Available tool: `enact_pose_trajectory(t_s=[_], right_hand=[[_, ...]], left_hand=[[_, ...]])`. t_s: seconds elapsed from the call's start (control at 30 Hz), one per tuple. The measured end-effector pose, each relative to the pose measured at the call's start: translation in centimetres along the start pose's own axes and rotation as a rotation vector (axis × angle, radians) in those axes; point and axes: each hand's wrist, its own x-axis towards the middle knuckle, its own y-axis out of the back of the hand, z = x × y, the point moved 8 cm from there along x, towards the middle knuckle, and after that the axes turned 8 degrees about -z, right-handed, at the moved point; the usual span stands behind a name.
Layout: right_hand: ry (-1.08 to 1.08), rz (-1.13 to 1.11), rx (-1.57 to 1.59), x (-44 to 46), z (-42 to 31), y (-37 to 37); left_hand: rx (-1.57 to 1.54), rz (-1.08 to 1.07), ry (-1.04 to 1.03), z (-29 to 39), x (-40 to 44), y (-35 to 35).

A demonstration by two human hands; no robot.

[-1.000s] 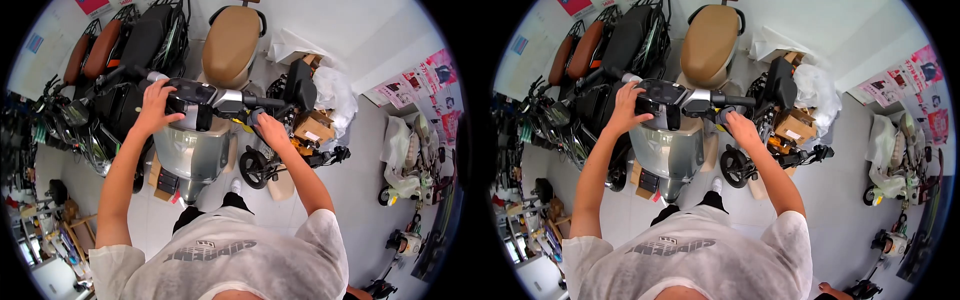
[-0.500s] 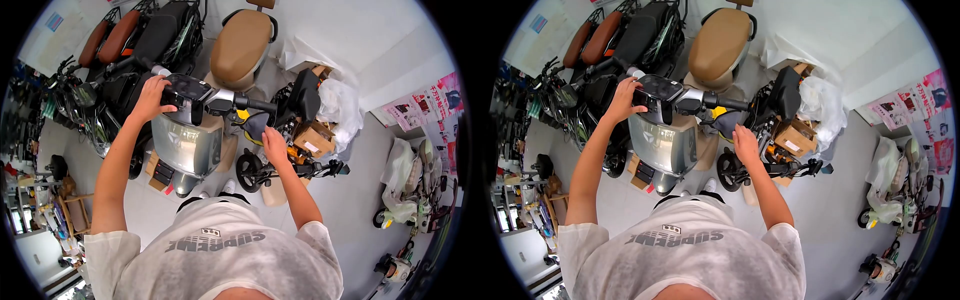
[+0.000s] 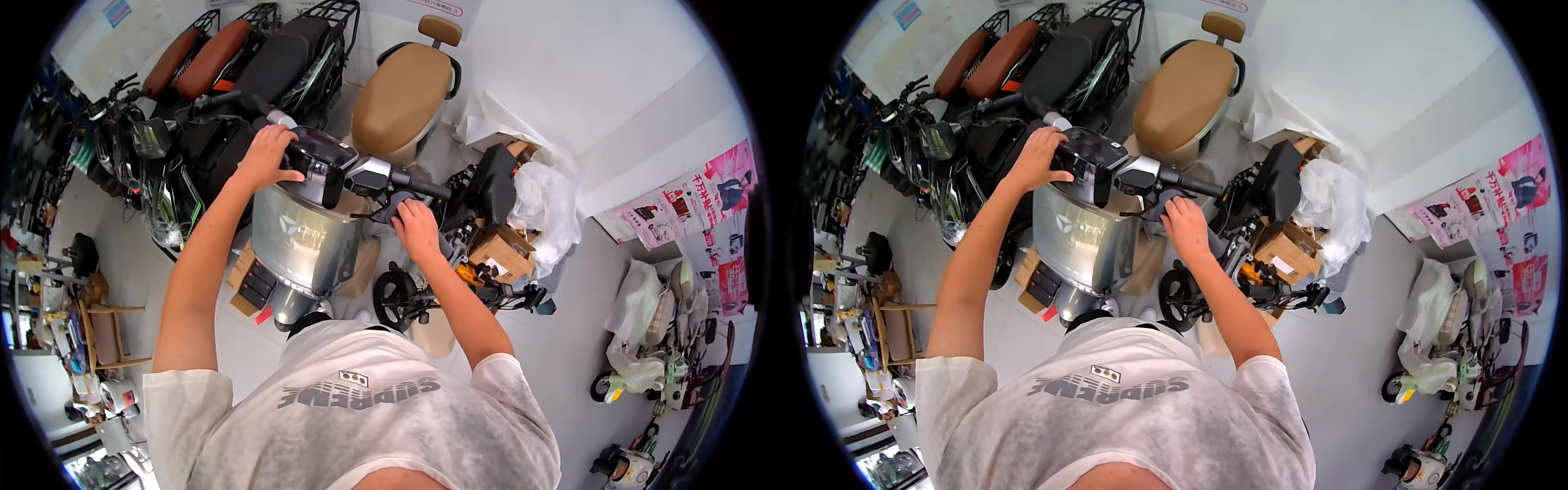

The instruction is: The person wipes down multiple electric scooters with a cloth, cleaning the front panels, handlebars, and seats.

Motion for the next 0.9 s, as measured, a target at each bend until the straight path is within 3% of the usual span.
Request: enact_pose_trajectory(t_s=[0.17, 0.33, 0.4, 0.5, 0.57, 0.73, 0.8, 0.9], right_hand=[[-0.096, -0.045, -0.023, 1.1, 0.0, -1.5], [0.149, 0.104, -0.038, 1.8, -3.4, 1.5], [0.132, 0.08, -0.04, 1.5, -3.1, 0.9], [-0.016, -0.014, -0.017, 0.8, 0.8, -2.1], [-0.145, -0.262, -0.153, 0.4, 3.9, -5.2], [-0.071, -0.254, -0.106, 1.0, 4.8, -4.4], [-0.137, -0.372, -0.025, 0.4, 5.8, -4.8], [-0.185, -0.341, 0.046, -0.5, 6.4, -4.0]], left_hand=[[-0.005, -0.019, 0.023, -0.1, -0.1, -0.1], [-0.003, -0.014, 0.027, 0.2, -0.1, 0.1], [0.008, -0.011, 0.025, 0.3, -0.2, 0.3], [0.019, 0.0, 0.016, 0.3, 0.0, 0.2], [0.019, 0.0, 0.011, 0.4, -0.2, 0.2], [0.042, -0.016, 0.026, 0.7, 0.1, 0.3], [0.016, -0.026, 0.031, 0.7, 0.0, 0.3], [0.006, -0.037, 0.038, 0.7, 0.1, 0.3]])
